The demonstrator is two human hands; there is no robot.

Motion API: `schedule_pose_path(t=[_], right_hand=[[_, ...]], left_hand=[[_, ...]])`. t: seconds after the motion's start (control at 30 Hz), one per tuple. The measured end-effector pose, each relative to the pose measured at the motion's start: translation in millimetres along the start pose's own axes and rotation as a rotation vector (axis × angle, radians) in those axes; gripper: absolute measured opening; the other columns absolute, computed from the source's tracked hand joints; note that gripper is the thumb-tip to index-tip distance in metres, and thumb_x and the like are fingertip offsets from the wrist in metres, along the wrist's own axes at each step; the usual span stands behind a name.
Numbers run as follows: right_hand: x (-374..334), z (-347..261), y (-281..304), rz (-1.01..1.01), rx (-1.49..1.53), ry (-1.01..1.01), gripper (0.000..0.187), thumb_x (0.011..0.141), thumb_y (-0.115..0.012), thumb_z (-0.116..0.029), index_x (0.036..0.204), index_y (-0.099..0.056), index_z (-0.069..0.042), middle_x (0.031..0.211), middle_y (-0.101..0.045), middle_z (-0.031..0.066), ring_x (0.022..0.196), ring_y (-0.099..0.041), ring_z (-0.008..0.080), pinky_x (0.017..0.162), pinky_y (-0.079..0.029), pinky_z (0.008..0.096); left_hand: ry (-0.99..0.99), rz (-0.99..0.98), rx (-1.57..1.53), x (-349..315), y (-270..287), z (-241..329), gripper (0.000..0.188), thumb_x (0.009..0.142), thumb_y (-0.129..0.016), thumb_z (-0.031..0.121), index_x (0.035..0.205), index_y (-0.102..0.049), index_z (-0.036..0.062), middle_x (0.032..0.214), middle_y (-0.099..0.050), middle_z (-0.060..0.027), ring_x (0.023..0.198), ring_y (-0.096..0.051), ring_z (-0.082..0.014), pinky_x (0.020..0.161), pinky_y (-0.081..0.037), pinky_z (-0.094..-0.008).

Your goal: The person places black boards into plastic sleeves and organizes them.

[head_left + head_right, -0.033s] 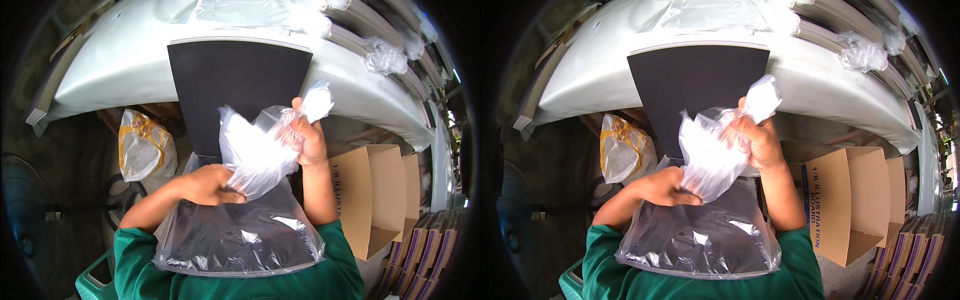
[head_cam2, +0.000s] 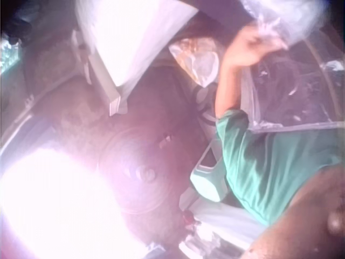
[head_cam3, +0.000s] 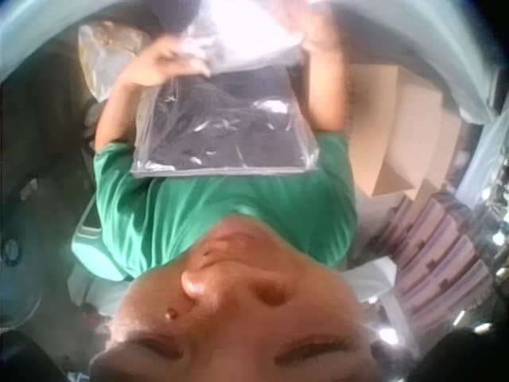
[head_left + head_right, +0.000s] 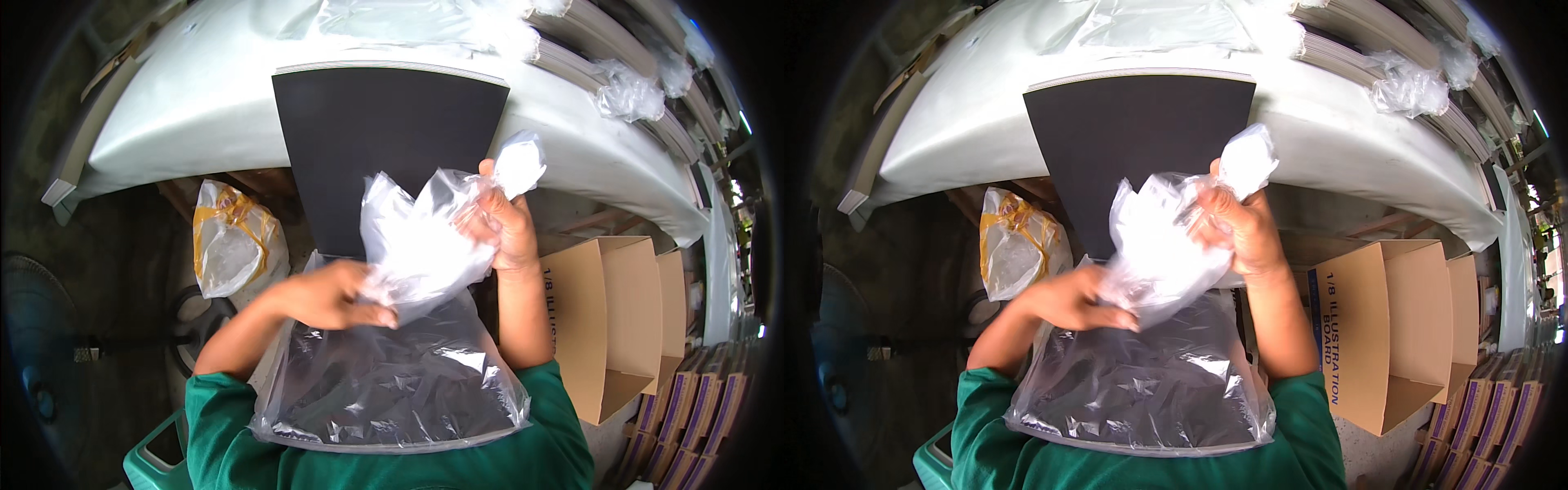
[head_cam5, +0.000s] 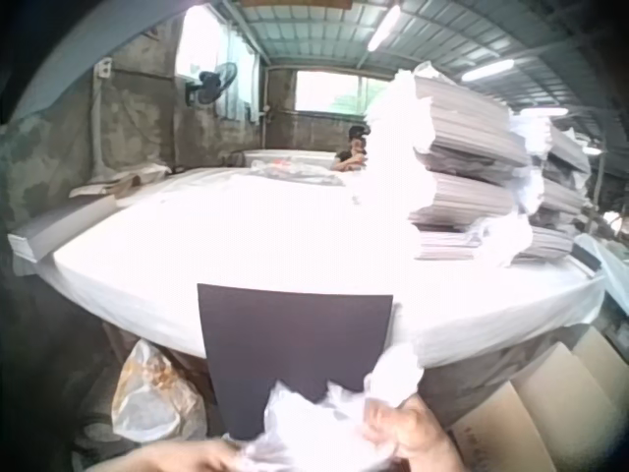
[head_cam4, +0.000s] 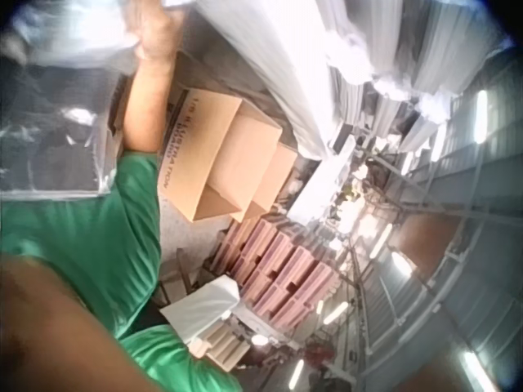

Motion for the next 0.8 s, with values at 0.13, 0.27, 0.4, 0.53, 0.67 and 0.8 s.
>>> schedule_pose_path(t=[0.13, 0.27, 0.4, 0.53, 0.67, 0.8], right_hand=[[-13, -15, 8, -0.156, -0.708, -0.126, 0.038, 0.068, -0.07, -0.016, 0.097, -0.051, -0.001, 0.084, -0.055, 0.0022, 0.082, -0.05, 0.0106, 0.072, -0.04, 0.0225], [-17, -20, 27, -0.095, -0.477, -0.067, 0.015, 0.08, -0.057, -0.009, 0.092, -0.054, 0.0, 0.083, -0.059, 0.007, 0.082, -0.056, 0.0158, 0.075, -0.044, 0.0275], [-11, -18, 43, 0.104, 0.289, 0.023, 0.023, 0.09, -0.038, -0.024, 0.081, -0.052, -0.008, 0.065, -0.049, 0.002, 0.064, -0.052, 0.0149, 0.066, -0.045, 0.0278], [-24, -3, 49, 0.026, -0.519, -0.09, 0.033, 0.077, -0.063, -0.025, 0.099, -0.051, -0.003, 0.074, -0.053, 0.0005, 0.06, -0.049, 0.0064, 0.05, -0.041, 0.0219], [-24, 6, 16, -0.235, -0.693, -0.143, 0.042, 0.065, -0.074, -0.01, 0.099, -0.05, -0.002, 0.085, -0.05, 0.0019, 0.071, -0.047, 0.0076, 0.059, -0.04, 0.0206], [-33, 16, 34, 0.08, 0.338, 0.175, 0.019, 0.083, -0.049, -0.018, 0.1, -0.051, -0.009, 0.091, -0.056, 0.0093, 0.074, -0.056, 0.0185, 0.064, -0.049, 0.0328]], left_hand=[[-0.324, 0.554, -1.028, -24, 59, 9, 0.026, 0.086, -0.048, 0.026, 0.07, -0.053, 0.0065, 0.067, -0.056, -0.006, 0.06, -0.052, -0.0139, 0.059, -0.042, -0.0282], [0.122, 0.754, -0.613, -25, 46, -19, 0.034, 0.086, -0.047, 0.037, 0.069, -0.052, 0.0075, 0.059, -0.048, 0.0026, 0.054, -0.044, -0.0054, 0.052, -0.036, -0.0189], [0.197, 0.02, -0.216, -13, 23, -10, 0.019, 0.08, -0.06, 0.016, 0.09, -0.06, 0.0007, 0.076, -0.06, -0.0033, 0.079, -0.053, -0.0091, 0.07, -0.041, -0.0239], [-0.279, 0.566, -0.927, -30, 54, -18, 0.017, 0.083, -0.051, 0.017, 0.094, -0.056, 0.0047, 0.09, -0.059, -0.0061, 0.081, -0.058, -0.0167, 0.079, -0.044, -0.0373], [0.1, 1.039, -1.122, -9, 51, -9, 0.017, 0.087, -0.042, 0.024, 0.092, -0.049, 0.009, 0.069, -0.049, 0.0021, 0.056, -0.048, -0.0075, 0.057, -0.047, -0.0253], [0.306, 0.393, -1.007, -13, 10, -71, 0.026, 0.08, -0.057, 0.028, 0.092, -0.055, 0.0047, 0.059, -0.048, 0.0038, 0.044, -0.038, -0.0029, 0.039, -0.031, -0.0169]])
Point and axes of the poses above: each hand's wrist, its own x-axis towards the middle knuckle, its own y-axis out of the back of the hand, z = x × y, the point moved 3 cm from there along x, towards the middle knuckle
